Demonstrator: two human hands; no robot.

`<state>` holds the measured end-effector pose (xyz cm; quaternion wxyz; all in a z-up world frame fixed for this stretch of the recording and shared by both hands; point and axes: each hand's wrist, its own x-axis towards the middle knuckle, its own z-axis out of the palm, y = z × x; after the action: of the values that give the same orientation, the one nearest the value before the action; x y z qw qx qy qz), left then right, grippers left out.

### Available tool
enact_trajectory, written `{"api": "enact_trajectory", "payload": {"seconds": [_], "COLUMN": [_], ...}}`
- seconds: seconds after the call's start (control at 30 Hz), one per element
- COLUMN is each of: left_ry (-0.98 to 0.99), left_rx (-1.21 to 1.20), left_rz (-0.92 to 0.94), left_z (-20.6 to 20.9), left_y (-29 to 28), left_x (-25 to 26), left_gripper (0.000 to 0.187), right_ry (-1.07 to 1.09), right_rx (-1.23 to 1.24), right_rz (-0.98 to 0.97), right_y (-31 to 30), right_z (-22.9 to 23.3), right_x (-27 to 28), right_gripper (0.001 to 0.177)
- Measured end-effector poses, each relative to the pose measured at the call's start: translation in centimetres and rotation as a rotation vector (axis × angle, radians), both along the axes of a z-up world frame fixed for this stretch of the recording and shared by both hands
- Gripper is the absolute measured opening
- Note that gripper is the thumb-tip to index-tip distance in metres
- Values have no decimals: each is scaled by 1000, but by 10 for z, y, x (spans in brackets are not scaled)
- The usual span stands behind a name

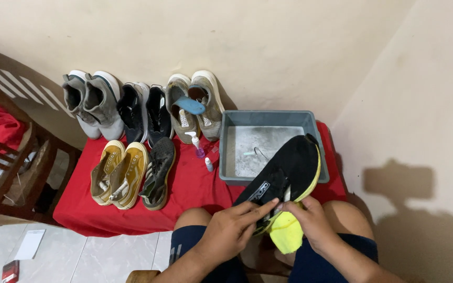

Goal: Cleaning the exterior and sole of a sneaker using a sponge and cleaning solution over a tray.

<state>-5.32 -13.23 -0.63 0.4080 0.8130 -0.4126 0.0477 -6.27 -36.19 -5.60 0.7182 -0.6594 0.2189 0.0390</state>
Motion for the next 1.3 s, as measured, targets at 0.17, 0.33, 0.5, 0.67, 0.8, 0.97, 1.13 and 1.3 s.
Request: {"api": "enact_trajectory", "payload": {"seconds": [0.17,0.33,0.5,0.67,0.8,0.97,1.13,1.3], "left_ry": [-33,-3,175,588,677,545,566,563], "left_rx": [-231,-230,-126,30,0,-43,-94,-89], "left_rz": [45,279,359,251,230,221,280,361], "left_z": [25,16,8,16,15,-1,-20,-27], "left_y": [-2,3,4,2,-1,2,3,0], "left_x": [-3,7,12,12,13,15,19,19], "left_gripper": [43,47,65,83,85,54,42,39], "right_ry": [-102,-65,-61,-88,-75,-113,-32,48], "right_rx": [117,105,127,129,126,115,136,20], "right_rz": [-99,-93,-116,-30,-10,7,-27,-5], "right_y": [-16,-16,-13,-15,-13,-14,2,14], "right_z": [-28,-23,-19,-22,-15,-16,22,53], "right_x": [7,6,4,2,2,1,0,-2], "right_gripper": [5,5,4,13,19,12,21,28]}}
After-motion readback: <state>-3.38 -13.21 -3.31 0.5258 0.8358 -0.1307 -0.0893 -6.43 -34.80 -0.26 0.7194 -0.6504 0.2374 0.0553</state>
